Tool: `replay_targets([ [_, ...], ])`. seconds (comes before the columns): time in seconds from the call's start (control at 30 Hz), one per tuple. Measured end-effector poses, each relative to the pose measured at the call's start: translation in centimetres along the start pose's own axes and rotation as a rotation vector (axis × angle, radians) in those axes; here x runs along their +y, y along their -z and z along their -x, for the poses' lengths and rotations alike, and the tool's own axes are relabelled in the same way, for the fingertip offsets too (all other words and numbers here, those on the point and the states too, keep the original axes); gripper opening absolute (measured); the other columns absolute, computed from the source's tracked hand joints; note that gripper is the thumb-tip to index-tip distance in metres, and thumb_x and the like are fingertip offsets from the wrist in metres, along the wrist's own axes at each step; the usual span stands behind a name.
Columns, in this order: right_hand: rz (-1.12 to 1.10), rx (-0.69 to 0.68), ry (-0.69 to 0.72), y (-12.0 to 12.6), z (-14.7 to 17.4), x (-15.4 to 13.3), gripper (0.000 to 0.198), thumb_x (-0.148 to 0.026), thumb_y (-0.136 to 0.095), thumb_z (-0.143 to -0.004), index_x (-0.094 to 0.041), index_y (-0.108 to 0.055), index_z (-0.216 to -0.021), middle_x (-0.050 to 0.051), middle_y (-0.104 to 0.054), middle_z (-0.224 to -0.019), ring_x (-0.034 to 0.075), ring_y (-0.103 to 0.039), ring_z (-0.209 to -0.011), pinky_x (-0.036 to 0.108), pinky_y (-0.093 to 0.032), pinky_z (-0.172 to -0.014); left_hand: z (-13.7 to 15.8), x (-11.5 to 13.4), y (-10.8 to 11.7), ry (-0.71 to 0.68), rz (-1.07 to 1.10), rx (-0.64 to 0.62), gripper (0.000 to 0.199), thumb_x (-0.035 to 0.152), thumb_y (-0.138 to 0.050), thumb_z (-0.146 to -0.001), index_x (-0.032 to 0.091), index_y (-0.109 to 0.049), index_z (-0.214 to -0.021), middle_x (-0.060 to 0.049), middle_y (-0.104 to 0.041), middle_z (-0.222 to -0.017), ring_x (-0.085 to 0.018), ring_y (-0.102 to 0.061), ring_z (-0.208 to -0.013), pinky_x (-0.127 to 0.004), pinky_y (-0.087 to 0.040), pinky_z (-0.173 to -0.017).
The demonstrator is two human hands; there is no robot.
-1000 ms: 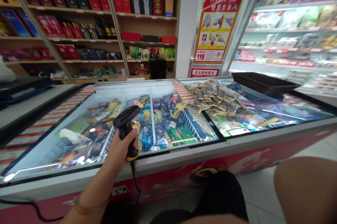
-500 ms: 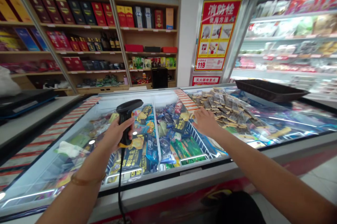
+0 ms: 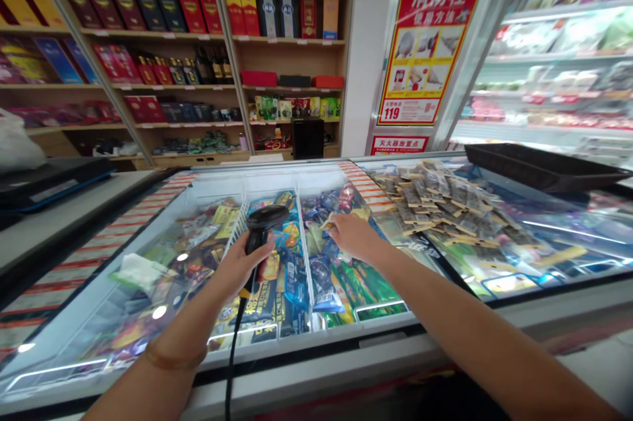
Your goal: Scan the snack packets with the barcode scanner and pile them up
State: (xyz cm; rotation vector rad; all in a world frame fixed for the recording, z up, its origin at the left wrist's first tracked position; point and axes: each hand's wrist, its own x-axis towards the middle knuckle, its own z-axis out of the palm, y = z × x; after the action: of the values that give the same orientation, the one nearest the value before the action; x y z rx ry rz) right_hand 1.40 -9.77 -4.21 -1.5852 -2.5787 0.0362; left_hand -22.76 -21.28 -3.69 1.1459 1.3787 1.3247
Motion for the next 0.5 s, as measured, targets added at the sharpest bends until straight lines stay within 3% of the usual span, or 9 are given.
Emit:
replay_targets([
  [0.13, -0.097, -0.017, -0.113, -0.1, -3.2, -0.4, 0.06, -0.058, -0.051, -0.097, -0.012, -0.062, -0.133, 0.023, -0.058, -0.144, 0.038, -0.05, -0.135, 0.048, -0.041, -0.107, 0.1, 0.0, 0.4, 0.027, 0.029, -0.014, 0.049, 0.046, -0.083, -0.066, 0.019, -0.058, -0.1, 0.006, -0.056, -0.055, -0.011, -0.049, -0.043, -0.022, -0.042, -0.043],
  [0.2, -0.145, -0.068, -0.088, -0.6, -3.8, 0.3, 0.064, -0.065, -0.057, -0.091, -0.011, -0.067, -0.124, 0.023, -0.062, -0.138, 0.04, -0.052, -0.132, 0.047, -0.043, -0.105, 0.1, -0.1, 0.5, 0.035, 0.03, -0.022, 0.048, 0.046, -0.082, -0.067, 0.019, -0.058, -0.1, 0.006, -0.056, -0.054, -0.011, -0.05, -0.043, -0.022, -0.041, -0.044],
  [0.33, -0.278, -0.05, -0.033, -1.3, -3.7, 1.4, 0.052, -0.055, -0.078, -0.077, -0.015, -0.069, -0.11, 0.017, -0.069, -0.122, 0.034, -0.06, -0.12, 0.038, -0.047, -0.096, -0.1, -0.4, 0.4, 0.035, 0.024, -0.028, 0.047, 0.047, -0.081, -0.069, 0.02, -0.057, -0.098, 0.006, -0.056, -0.053, -0.011, -0.048, -0.041, -0.021, -0.038, -0.043],
  [0.5, -0.727, -0.034, -0.141, -1.2, -4.3, 1.4, 0.04, -0.036, -0.085, -0.069, -0.019, -0.065, -0.099, 0.005, -0.074, -0.089, 0.024, -0.068, -0.086, 0.032, -0.051, -0.077, -0.4, -0.9, 0.3, 0.012, 0.014, -0.063, 0.045, 0.048, -0.08, -0.07, 0.021, -0.054, -0.095, 0.007, -0.056, -0.056, -0.01, -0.048, -0.041, -0.022, -0.04, -0.042],
])
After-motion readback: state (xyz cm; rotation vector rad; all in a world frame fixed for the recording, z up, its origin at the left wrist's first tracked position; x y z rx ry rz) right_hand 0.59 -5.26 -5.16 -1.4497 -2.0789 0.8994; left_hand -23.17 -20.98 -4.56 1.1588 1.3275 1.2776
